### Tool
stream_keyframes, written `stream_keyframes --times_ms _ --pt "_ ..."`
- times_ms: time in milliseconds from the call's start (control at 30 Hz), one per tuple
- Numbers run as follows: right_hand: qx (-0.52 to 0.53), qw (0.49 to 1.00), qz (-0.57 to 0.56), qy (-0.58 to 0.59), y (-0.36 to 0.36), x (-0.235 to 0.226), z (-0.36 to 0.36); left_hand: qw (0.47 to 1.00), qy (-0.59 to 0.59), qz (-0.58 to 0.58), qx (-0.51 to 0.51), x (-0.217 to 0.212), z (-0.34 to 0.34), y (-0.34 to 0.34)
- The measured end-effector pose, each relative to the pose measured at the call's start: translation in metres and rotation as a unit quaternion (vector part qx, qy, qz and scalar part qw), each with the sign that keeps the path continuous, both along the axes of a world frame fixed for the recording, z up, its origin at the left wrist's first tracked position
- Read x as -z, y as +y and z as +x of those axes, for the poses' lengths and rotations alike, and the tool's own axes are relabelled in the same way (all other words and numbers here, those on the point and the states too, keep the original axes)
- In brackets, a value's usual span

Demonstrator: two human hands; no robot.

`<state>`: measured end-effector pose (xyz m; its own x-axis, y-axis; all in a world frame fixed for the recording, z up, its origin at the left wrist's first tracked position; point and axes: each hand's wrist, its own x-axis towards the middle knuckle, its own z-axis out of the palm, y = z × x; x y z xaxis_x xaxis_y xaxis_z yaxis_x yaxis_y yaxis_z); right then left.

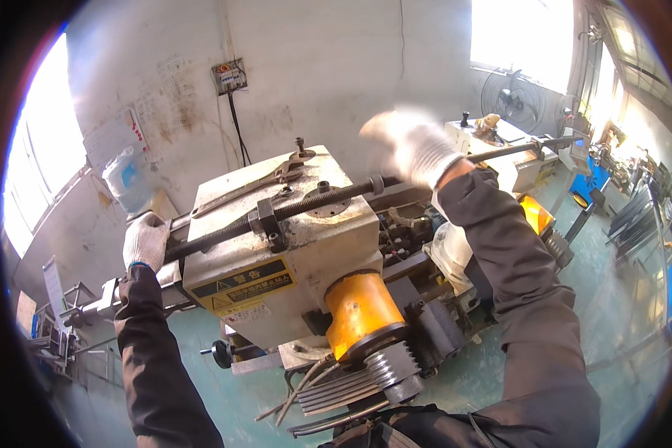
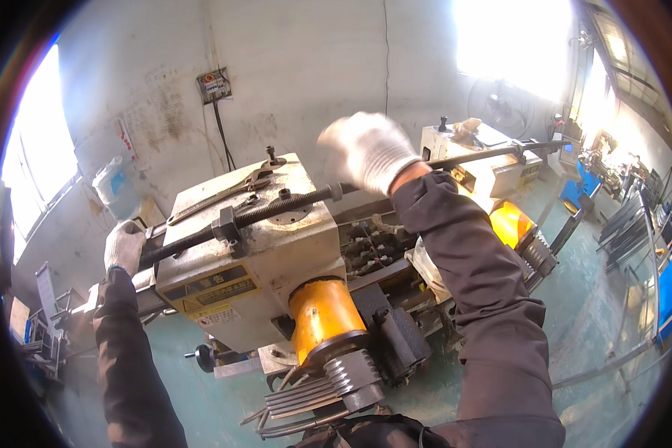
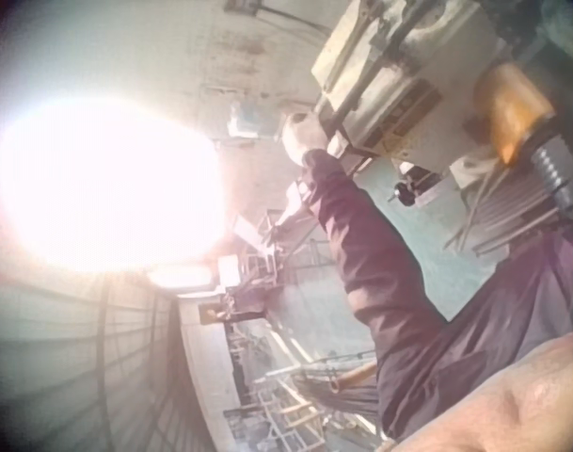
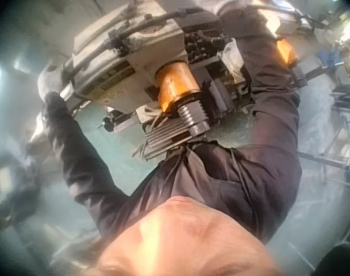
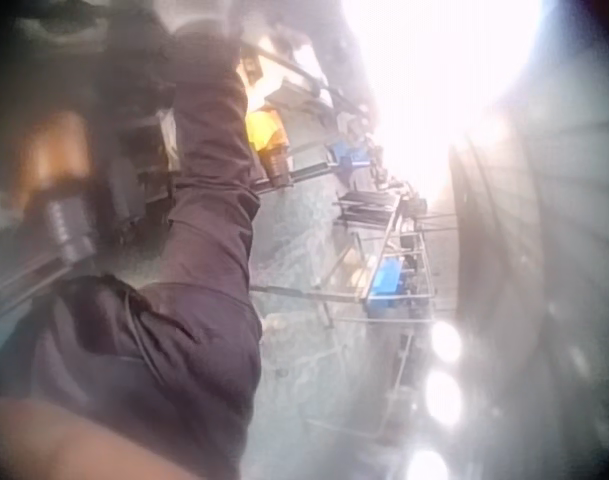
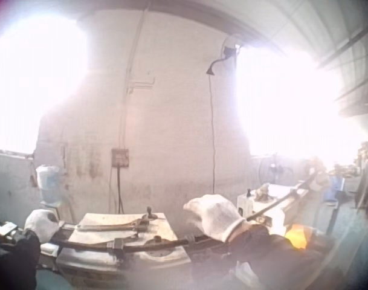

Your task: The person repeatedly measures and bends metal rods using a manual bending machine. They place each rod into the machine, operate the lever to bend it, then remove and measure the bent piece before repeating the cycle with additional rods.

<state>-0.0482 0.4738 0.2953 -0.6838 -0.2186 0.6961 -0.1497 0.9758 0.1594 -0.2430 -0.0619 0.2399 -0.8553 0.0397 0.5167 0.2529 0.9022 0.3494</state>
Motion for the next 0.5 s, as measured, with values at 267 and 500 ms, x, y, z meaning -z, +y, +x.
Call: stream_keyframes --times_ms 267,500 --pt "-0.057 0.996 -0.07 0.02 0.0018 -0.0055 -0.0015 1.0 -0.003 0.002 0.017 0.0039 -0.006 -0.004" --pt "-0.01 0.994 0.055 -0.093 -0.0023 -0.0013 0.0032 1.0 -0.001 0.0 0.018 0.0024 -0.0064 -0.0042"
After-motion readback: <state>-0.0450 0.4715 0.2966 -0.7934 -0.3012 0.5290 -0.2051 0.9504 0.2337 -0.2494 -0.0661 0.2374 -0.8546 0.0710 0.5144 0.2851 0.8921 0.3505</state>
